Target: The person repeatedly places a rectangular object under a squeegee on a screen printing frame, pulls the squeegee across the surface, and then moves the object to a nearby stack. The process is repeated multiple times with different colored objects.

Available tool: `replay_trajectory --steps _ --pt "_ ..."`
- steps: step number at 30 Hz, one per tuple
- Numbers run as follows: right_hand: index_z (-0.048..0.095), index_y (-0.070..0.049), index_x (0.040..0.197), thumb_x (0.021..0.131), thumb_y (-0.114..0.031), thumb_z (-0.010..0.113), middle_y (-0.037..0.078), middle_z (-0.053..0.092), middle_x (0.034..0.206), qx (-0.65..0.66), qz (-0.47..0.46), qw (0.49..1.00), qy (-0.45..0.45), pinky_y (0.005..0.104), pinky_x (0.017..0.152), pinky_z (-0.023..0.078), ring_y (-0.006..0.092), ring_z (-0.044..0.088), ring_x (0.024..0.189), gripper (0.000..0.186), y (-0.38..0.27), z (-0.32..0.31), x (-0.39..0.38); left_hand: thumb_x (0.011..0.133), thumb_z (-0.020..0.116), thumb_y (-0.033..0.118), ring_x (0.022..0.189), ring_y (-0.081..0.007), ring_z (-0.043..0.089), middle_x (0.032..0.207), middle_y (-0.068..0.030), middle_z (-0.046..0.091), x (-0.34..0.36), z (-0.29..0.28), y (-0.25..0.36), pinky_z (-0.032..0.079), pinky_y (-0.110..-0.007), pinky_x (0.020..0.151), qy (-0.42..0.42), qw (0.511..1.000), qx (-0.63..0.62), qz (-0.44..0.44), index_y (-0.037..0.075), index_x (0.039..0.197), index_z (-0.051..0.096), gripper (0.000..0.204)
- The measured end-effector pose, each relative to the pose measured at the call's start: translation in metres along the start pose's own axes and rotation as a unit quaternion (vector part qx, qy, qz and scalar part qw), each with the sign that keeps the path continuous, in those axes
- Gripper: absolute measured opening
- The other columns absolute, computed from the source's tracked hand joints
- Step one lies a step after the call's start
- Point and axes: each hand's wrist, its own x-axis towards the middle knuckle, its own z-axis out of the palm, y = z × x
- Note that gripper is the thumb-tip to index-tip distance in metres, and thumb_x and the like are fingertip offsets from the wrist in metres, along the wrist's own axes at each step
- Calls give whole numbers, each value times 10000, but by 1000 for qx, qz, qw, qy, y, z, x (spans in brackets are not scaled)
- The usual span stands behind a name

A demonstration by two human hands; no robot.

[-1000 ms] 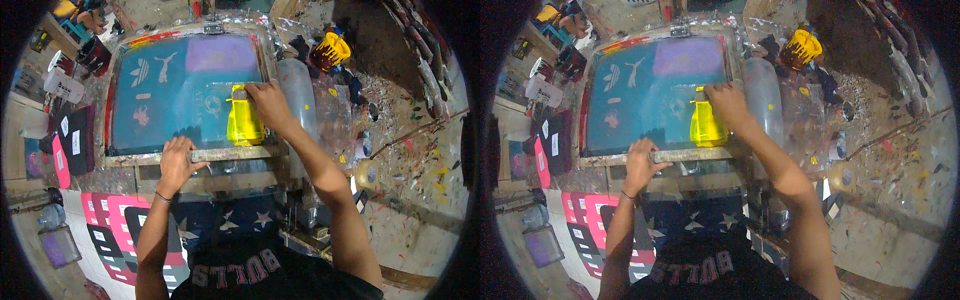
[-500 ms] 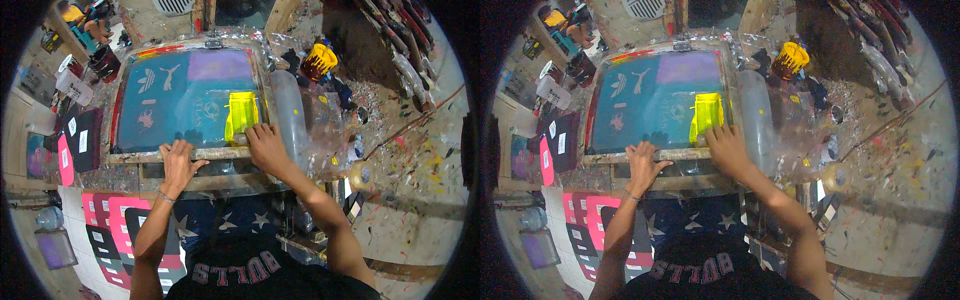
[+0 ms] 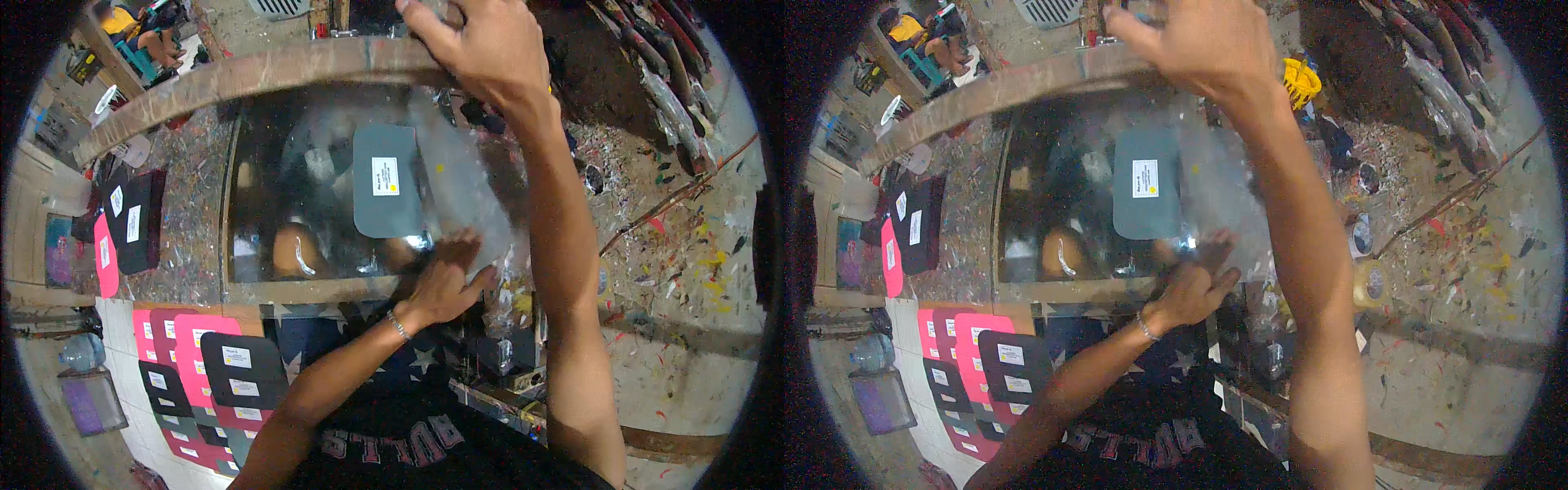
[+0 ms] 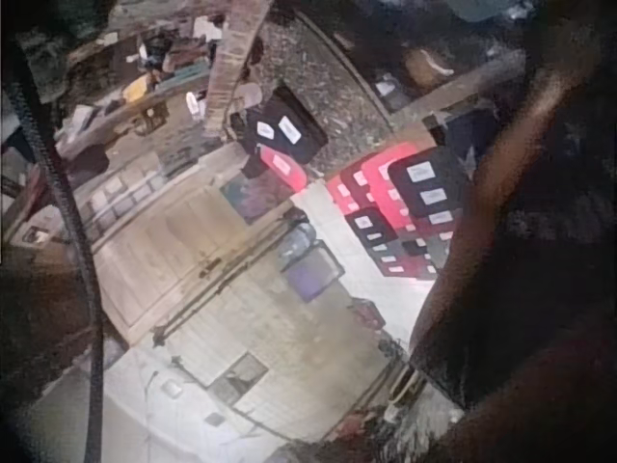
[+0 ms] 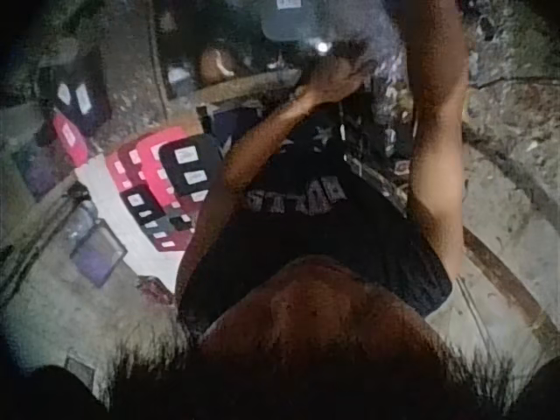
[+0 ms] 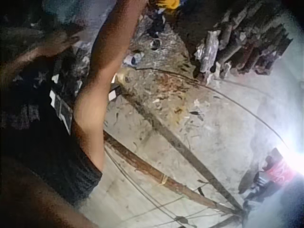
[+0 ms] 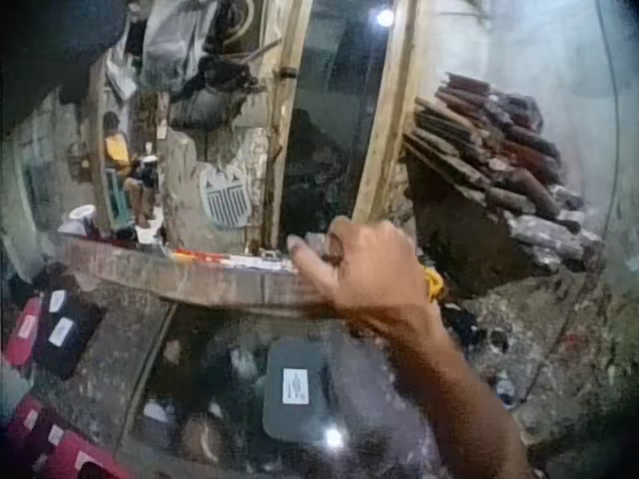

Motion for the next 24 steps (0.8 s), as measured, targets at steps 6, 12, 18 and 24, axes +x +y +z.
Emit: replay_trajectory --steps 6,12,18,24 --pt "678 69 702 909 -475 665 294 623 645 2 8 1000 -5 516 631 529 457 657 624 581 5 -7 18 983 637 323 1234 -393 633 1311 -240 666 16 -44 -15 479 -463 1078 -39 998 26 -46 8 1286 673 438" --pt "657 91 665 912 -484 660 289 592 597 6 8 1000 10 508 605 512 432 624 563 626 9 -4 42 960 668 418 1541 -370 301 1572 -225 450 -78 -97 -69 105 -632 1262 -77 927 365 21 -82 1455 484 727" --pt "628 96 658 938 -469 660 223 510 517 15 -19 1000 18 466 542 446 334 524 466 631 14 -1 48 943 711 261 1425 -369 473 1394 -201 606 -156 -106 -26 306 -562 1217 -72 966 249 -12 -40 1226 685 413" --pt "671 93 702 943 -491 658 281 551 572 -26 -9 999 20 458 553 466 338 610 507 631 11 -3 54 926 680 99 1290 -341 521 1342 -188 598 -26 -140 -83 452 -455 1081 61 949 309 -28 5 1272 669 359"
